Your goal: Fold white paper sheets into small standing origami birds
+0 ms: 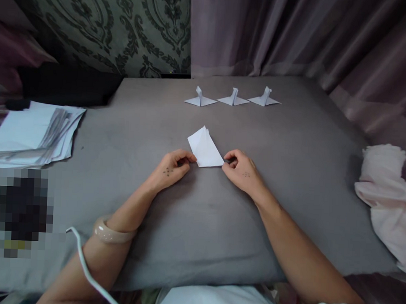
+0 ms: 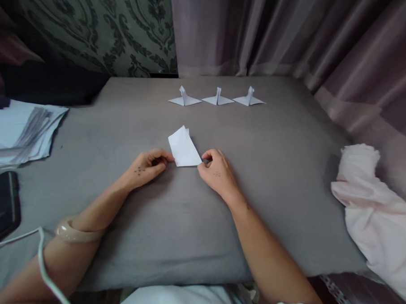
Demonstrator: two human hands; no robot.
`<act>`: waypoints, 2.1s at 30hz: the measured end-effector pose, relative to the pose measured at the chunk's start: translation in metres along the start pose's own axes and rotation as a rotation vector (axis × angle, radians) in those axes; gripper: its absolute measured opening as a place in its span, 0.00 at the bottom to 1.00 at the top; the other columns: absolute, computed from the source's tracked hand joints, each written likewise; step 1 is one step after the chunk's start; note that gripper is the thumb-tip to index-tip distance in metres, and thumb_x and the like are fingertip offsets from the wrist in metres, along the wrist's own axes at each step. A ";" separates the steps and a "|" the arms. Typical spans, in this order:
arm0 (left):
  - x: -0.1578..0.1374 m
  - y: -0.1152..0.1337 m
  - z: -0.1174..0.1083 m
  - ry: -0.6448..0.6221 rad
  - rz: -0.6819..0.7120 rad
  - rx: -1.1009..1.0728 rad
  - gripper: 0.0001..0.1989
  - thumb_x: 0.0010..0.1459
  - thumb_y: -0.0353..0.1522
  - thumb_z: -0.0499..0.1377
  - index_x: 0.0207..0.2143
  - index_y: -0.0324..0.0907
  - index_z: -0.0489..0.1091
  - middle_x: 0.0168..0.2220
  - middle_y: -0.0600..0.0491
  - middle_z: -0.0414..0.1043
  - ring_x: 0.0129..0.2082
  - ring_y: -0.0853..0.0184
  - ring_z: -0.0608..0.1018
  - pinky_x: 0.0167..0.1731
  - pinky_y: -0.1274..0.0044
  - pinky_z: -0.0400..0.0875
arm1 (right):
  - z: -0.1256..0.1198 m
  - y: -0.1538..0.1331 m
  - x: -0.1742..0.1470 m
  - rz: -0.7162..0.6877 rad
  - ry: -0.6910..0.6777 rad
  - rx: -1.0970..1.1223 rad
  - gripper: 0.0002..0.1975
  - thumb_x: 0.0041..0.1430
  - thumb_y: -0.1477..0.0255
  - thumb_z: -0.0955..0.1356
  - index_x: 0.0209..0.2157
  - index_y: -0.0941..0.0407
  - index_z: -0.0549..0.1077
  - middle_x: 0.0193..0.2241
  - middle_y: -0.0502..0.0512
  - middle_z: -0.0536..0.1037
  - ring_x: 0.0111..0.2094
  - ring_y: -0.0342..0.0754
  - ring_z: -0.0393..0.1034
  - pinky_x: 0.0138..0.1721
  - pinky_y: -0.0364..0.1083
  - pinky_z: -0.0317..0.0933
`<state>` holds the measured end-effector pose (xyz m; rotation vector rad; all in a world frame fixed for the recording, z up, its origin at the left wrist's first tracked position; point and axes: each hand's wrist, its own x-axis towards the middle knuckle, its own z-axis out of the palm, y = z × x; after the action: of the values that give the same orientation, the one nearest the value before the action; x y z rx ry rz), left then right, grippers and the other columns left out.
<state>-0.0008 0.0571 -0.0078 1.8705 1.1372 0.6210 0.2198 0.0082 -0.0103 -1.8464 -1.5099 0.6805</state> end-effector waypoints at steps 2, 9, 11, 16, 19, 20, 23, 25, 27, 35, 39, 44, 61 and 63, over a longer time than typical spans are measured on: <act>-0.001 -0.002 0.000 0.086 -0.014 -0.047 0.13 0.51 0.26 0.53 0.37 0.39 0.73 0.32 0.53 0.73 0.31 0.70 0.73 0.33 0.78 0.67 | 0.001 -0.003 -0.001 0.012 0.028 0.066 0.11 0.51 0.69 0.67 0.37 0.56 0.71 0.32 0.52 0.75 0.25 0.43 0.67 0.35 0.46 0.62; 0.001 -0.013 0.006 0.273 0.144 -0.011 0.17 0.53 0.28 0.55 0.47 0.41 0.67 0.39 0.50 0.70 0.33 0.71 0.73 0.31 0.79 0.69 | 0.016 -0.006 0.003 -0.064 -0.011 0.126 0.18 0.51 0.63 0.70 0.43 0.55 0.72 0.35 0.53 0.77 0.24 0.42 0.65 0.31 0.44 0.62; 0.000 -0.013 0.005 0.343 0.213 0.113 0.26 0.53 0.29 0.58 0.55 0.42 0.61 0.48 0.45 0.66 0.42 0.66 0.73 0.38 0.75 0.71 | 0.017 -0.005 0.003 -0.142 -0.049 0.120 0.14 0.53 0.67 0.69 0.42 0.54 0.73 0.34 0.52 0.77 0.27 0.43 0.68 0.33 0.44 0.63; -0.011 -0.003 -0.004 0.504 0.402 0.540 0.38 0.52 0.35 0.64 0.63 0.44 0.51 0.63 0.38 0.51 0.64 0.48 0.54 0.59 0.58 0.54 | 0.012 -0.005 -0.001 -0.531 0.033 0.007 0.12 0.62 0.76 0.61 0.36 0.52 0.75 0.40 0.55 0.76 0.43 0.47 0.71 0.45 0.47 0.64; -0.019 0.003 -0.006 0.386 0.467 0.671 0.23 0.56 0.34 0.62 0.55 0.51 0.64 0.62 0.45 0.58 0.63 0.49 0.57 0.59 0.59 0.49 | 0.009 -0.005 -0.001 -0.586 0.070 -0.082 0.15 0.63 0.79 0.59 0.38 0.52 0.75 0.45 0.58 0.75 0.48 0.47 0.70 0.50 0.48 0.63; -0.021 0.005 -0.006 0.318 0.496 0.691 0.17 0.58 0.33 0.60 0.50 0.52 0.68 0.60 0.48 0.62 0.62 0.51 0.59 0.58 0.59 0.50 | 0.009 -0.004 -0.001 -0.584 0.067 -0.103 0.15 0.64 0.79 0.58 0.38 0.53 0.75 0.47 0.58 0.74 0.49 0.47 0.69 0.50 0.48 0.63; -0.021 0.007 -0.003 0.112 0.582 0.727 0.11 0.60 0.26 0.55 0.40 0.50 0.72 0.53 0.50 0.71 0.56 0.56 0.67 0.55 0.61 0.51 | 0.009 -0.001 -0.002 -0.595 0.017 -0.187 0.16 0.63 0.80 0.58 0.40 0.53 0.74 0.50 0.59 0.73 0.51 0.49 0.68 0.50 0.50 0.64; -0.020 0.007 0.000 0.024 0.607 0.753 0.14 0.57 0.22 0.52 0.39 0.46 0.72 0.47 0.49 0.75 0.53 0.57 0.69 0.53 0.61 0.51 | 0.009 0.002 -0.003 -0.615 -0.011 -0.260 0.15 0.63 0.80 0.59 0.40 0.54 0.75 0.50 0.60 0.72 0.53 0.51 0.66 0.52 0.52 0.63; -0.019 0.008 0.001 -0.025 0.605 0.780 0.15 0.54 0.20 0.52 0.38 0.44 0.72 0.42 0.48 0.77 0.51 0.56 0.70 0.53 0.60 0.51 | 0.007 0.004 -0.005 -0.630 -0.027 -0.317 0.14 0.63 0.80 0.60 0.40 0.55 0.75 0.50 0.61 0.72 0.54 0.53 0.64 0.52 0.54 0.62; -0.027 0.023 0.010 0.010 0.541 0.834 0.13 0.63 0.37 0.53 0.32 0.42 0.74 0.36 0.47 0.78 0.43 0.57 0.74 0.51 0.60 0.54 | 0.002 0.001 -0.014 -0.574 -0.097 -0.368 0.12 0.65 0.74 0.62 0.42 0.53 0.76 0.45 0.59 0.74 0.47 0.52 0.66 0.45 0.52 0.64; -0.026 0.024 0.010 0.063 0.462 0.768 0.16 0.64 0.34 0.51 0.26 0.42 0.73 0.29 0.51 0.77 0.35 0.63 0.75 0.48 0.64 0.56 | 0.000 0.002 -0.013 -0.529 -0.076 -0.351 0.10 0.64 0.70 0.64 0.40 0.54 0.77 0.44 0.58 0.74 0.45 0.53 0.66 0.45 0.52 0.64; -0.024 0.020 0.016 0.160 0.301 0.702 0.18 0.65 0.38 0.51 0.24 0.42 0.72 0.27 0.51 0.76 0.31 0.64 0.75 0.44 0.65 0.57 | 0.000 0.012 -0.006 -0.426 -0.021 -0.235 0.07 0.62 0.69 0.66 0.36 0.52 0.78 0.43 0.57 0.74 0.45 0.52 0.67 0.47 0.52 0.64; -0.013 0.017 0.022 0.217 0.022 0.501 0.12 0.60 0.38 0.56 0.29 0.40 0.74 0.24 0.52 0.75 0.26 0.65 0.75 0.35 0.71 0.64 | 0.004 0.007 -0.003 -0.348 0.005 -0.243 0.04 0.60 0.72 0.66 0.33 0.53 0.74 0.42 0.57 0.74 0.41 0.53 0.66 0.43 0.52 0.63; -0.013 0.018 0.021 0.210 0.019 0.495 0.12 0.59 0.38 0.57 0.29 0.41 0.74 0.24 0.51 0.75 0.26 0.65 0.75 0.34 0.72 0.64 | 0.002 0.008 -0.003 -0.350 -0.011 -0.237 0.04 0.60 0.73 0.66 0.33 0.54 0.74 0.42 0.57 0.74 0.41 0.53 0.66 0.44 0.52 0.63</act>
<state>0.0175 0.0330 -0.0033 2.2716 1.5157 0.5930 0.2226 0.0046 -0.0176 -1.6789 -1.9275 0.3580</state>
